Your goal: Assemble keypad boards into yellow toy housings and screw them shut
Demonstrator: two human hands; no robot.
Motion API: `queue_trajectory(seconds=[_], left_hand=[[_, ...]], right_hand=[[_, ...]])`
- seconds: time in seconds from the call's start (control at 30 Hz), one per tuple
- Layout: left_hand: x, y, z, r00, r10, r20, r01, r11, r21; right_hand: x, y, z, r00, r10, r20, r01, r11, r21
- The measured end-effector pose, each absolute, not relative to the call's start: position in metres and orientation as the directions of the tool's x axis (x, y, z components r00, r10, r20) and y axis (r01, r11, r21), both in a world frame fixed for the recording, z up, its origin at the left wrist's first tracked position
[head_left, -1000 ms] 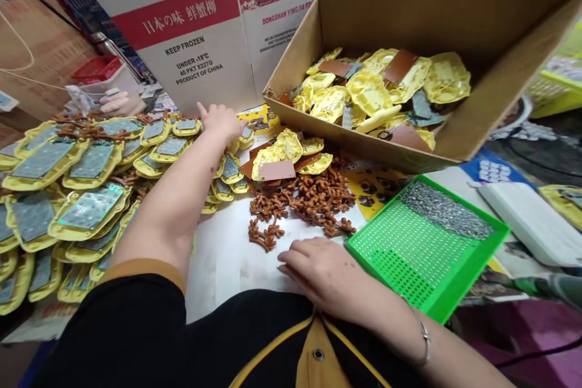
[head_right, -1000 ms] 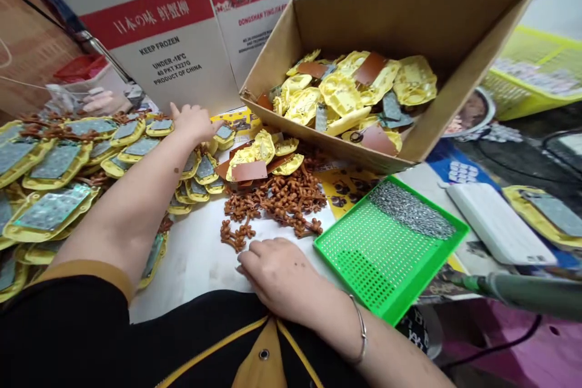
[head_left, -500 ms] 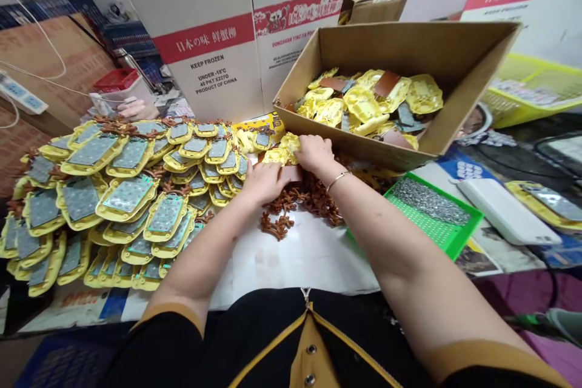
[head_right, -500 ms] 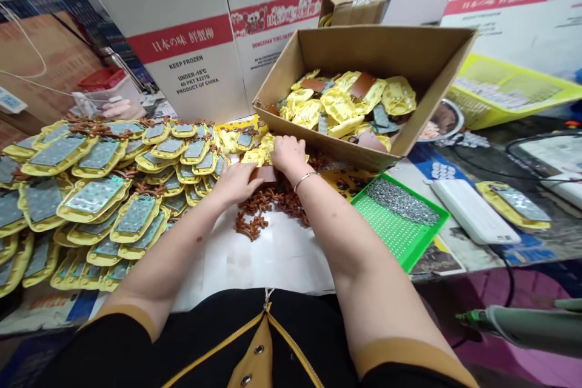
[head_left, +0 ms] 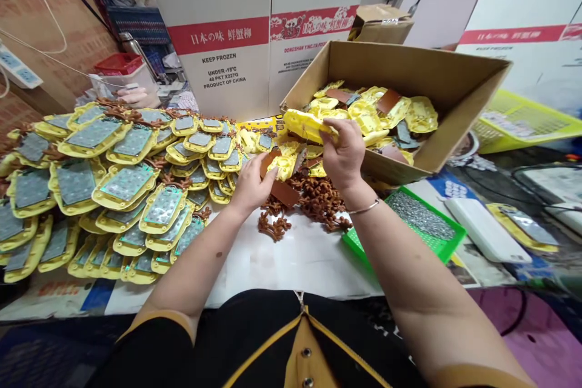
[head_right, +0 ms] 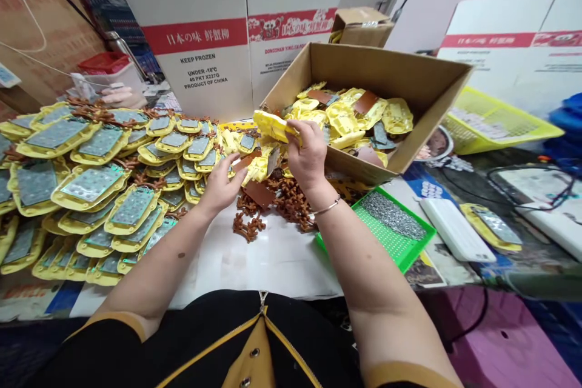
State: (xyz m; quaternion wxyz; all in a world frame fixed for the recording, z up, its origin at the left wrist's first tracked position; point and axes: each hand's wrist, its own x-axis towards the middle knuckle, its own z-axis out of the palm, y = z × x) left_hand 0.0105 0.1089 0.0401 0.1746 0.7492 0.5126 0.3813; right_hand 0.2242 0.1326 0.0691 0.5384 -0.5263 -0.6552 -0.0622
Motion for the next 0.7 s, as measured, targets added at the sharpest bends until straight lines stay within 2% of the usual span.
queue_trajectory(seconds=[0.1,0.2,0.27,0.37,0.43,0.53,0.6,0.7], left_hand=[[0.013,0.105,0.038,0.225,0.899,0.375,0.604,-0.431,0.671],[0.015,0.104,0.040,0.161,0.921,0.354,0.417,-0.388,0.822],[0.016,0.104,0.045,0.139,0.933,0.331,0.237,-0.356,0.904],[0.014,0.102,0.061,0.224,0.905,0.362,0.050,-0.382,0.923],[0.013,0.099,0.075,0.338,0.854,0.394,-0.019,-0.413,0.911],[0.013,0.089,0.093,0.501,0.790,0.353,-0.015,-0.400,0.916],[0.014,0.082,0.100,0.528,0.790,0.312,0.058,-0.400,0.915],[0.015,0.072,0.105,0.481,0.808,0.340,0.086,-0.429,0.899]], right_hand=[[0.227,0.123,0.076,0.155,0.572,0.806,0.749,0.464,-0.473],[0.226,0.115,0.083,0.220,0.538,0.814,0.653,0.539,-0.532],[0.224,0.109,0.088,0.269,0.566,0.780,0.519,0.597,-0.612],[0.218,0.100,0.091,0.307,0.705,0.640,0.200,0.610,-0.767],[0.212,0.091,0.091,0.282,0.821,0.496,-0.072,0.534,-0.843],[0.197,0.074,0.087,0.115,0.956,0.270,-0.411,0.293,-0.863],[0.186,0.063,0.084,-0.021,0.984,0.176,-0.550,0.136,-0.824],[0.172,0.049,0.075,-0.111,0.988,0.104,-0.671,0.003,-0.742]])
